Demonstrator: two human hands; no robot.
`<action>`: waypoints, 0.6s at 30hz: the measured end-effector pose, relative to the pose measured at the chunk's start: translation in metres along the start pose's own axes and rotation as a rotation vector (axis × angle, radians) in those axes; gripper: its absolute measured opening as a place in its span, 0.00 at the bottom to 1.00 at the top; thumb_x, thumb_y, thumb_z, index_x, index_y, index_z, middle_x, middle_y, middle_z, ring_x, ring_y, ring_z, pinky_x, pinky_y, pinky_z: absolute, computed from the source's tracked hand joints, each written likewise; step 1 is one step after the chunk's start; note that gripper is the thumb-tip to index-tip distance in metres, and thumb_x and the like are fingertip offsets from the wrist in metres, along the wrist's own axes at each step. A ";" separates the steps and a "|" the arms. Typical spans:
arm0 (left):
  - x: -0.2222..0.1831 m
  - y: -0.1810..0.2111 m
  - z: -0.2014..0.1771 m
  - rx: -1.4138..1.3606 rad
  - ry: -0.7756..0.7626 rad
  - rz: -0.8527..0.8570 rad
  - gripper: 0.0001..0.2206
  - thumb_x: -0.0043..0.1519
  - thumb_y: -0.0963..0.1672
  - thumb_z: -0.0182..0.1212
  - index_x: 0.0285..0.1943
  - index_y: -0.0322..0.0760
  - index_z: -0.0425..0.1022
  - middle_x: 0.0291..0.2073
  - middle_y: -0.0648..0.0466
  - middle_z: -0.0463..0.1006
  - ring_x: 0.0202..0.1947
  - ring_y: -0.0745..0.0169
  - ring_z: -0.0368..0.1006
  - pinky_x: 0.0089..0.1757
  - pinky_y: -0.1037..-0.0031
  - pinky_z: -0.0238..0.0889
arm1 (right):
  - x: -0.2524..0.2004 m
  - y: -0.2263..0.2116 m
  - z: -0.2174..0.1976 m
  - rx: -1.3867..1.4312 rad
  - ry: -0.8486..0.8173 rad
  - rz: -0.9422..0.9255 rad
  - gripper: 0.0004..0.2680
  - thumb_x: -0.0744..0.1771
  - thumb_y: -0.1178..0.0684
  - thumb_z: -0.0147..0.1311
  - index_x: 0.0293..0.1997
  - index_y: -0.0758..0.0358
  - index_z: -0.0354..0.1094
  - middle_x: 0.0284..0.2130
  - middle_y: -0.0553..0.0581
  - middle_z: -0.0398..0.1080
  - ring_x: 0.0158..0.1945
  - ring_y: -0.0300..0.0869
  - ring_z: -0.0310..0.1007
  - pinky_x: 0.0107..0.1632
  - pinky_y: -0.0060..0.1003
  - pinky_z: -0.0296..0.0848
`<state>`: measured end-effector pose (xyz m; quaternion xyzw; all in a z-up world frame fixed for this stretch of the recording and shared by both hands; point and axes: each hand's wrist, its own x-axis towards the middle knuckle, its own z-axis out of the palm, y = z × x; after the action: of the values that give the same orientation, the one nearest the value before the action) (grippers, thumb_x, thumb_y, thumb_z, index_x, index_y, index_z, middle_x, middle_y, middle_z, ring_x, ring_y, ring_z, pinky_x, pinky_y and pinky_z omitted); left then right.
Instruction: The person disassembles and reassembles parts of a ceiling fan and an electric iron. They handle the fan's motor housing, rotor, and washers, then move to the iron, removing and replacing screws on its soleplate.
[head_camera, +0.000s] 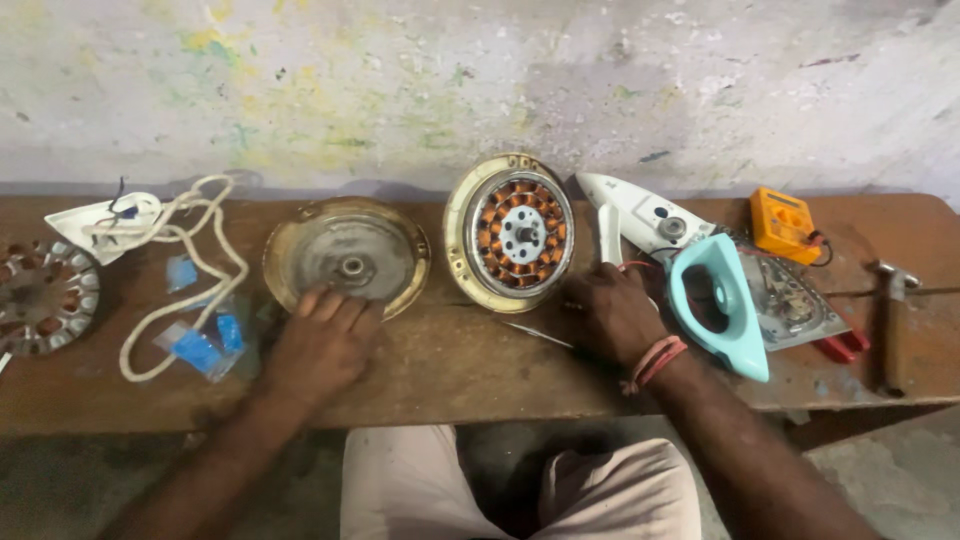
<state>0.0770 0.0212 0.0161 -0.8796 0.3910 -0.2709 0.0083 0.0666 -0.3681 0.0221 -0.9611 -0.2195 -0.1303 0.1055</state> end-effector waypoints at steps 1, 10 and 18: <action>-0.001 0.003 -0.001 -0.019 0.006 -0.019 0.26 0.44 0.48 0.64 0.51 0.31 0.76 0.41 0.47 0.79 0.47 0.47 0.73 0.53 0.52 0.61 | -0.001 0.000 0.001 0.002 -0.004 0.024 0.10 0.61 0.47 0.61 0.42 0.55 0.74 0.36 0.55 0.77 0.47 0.53 0.73 0.49 0.52 0.65; 0.020 0.084 -0.006 -0.662 0.248 -0.303 0.15 0.61 0.47 0.69 0.53 0.37 0.77 0.46 0.45 0.82 0.48 0.53 0.79 0.51 0.60 0.71 | -0.029 -0.026 -0.002 0.988 0.149 0.201 0.15 0.64 0.65 0.57 0.56 0.64 0.71 0.46 0.57 0.78 0.50 0.41 0.78 0.52 0.38 0.77; 0.069 0.122 0.006 -1.032 0.350 -0.174 0.19 0.60 0.40 0.69 0.60 0.31 0.73 0.52 0.43 0.78 0.50 0.46 0.80 0.47 0.66 0.76 | -0.034 -0.055 0.042 1.486 0.262 0.240 0.11 0.64 0.67 0.61 0.51 0.70 0.72 0.44 0.57 0.76 0.47 0.41 0.77 0.51 0.37 0.78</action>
<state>0.0338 -0.1124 0.0160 -0.7406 0.3943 -0.1860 -0.5113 0.0208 -0.3221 -0.0198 -0.6317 -0.1293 -0.0489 0.7628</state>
